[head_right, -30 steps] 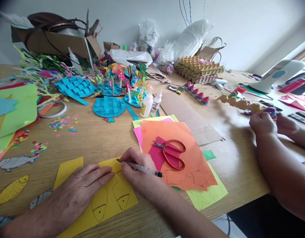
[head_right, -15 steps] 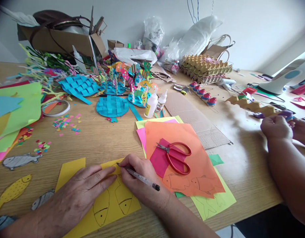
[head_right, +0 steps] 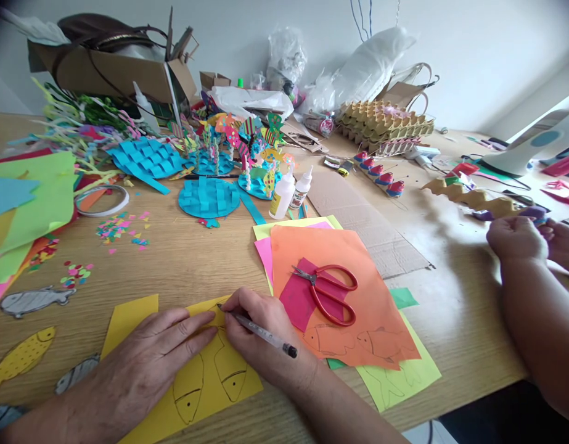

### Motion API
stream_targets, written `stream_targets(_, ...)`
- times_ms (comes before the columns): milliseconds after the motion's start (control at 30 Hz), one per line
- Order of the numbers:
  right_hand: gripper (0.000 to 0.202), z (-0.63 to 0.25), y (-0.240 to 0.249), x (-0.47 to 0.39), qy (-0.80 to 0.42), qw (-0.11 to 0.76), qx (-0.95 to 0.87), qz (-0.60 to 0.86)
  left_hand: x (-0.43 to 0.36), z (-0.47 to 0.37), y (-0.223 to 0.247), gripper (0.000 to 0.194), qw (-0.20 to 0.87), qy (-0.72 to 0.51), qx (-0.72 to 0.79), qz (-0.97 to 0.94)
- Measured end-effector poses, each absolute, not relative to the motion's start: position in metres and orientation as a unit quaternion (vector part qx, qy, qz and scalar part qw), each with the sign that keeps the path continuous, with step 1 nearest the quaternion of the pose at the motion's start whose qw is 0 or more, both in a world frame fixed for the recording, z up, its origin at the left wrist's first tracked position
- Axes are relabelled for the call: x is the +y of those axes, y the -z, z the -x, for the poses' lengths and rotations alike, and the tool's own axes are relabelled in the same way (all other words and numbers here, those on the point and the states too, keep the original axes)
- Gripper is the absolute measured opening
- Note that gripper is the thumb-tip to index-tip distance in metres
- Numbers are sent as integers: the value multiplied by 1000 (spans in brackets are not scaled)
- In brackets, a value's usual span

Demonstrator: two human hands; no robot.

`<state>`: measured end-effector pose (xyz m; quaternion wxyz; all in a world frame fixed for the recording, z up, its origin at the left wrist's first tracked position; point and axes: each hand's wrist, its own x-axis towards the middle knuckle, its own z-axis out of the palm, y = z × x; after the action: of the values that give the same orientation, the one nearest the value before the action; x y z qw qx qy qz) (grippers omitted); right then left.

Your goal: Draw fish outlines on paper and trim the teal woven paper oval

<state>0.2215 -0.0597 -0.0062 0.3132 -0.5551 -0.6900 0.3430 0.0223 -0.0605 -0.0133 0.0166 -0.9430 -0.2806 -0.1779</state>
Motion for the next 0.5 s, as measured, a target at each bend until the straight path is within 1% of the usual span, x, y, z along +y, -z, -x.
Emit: stream_targets(500,9,-221,4,-60,-355,322,-680,555,-60,-21,17,42,13,177,-273,946)
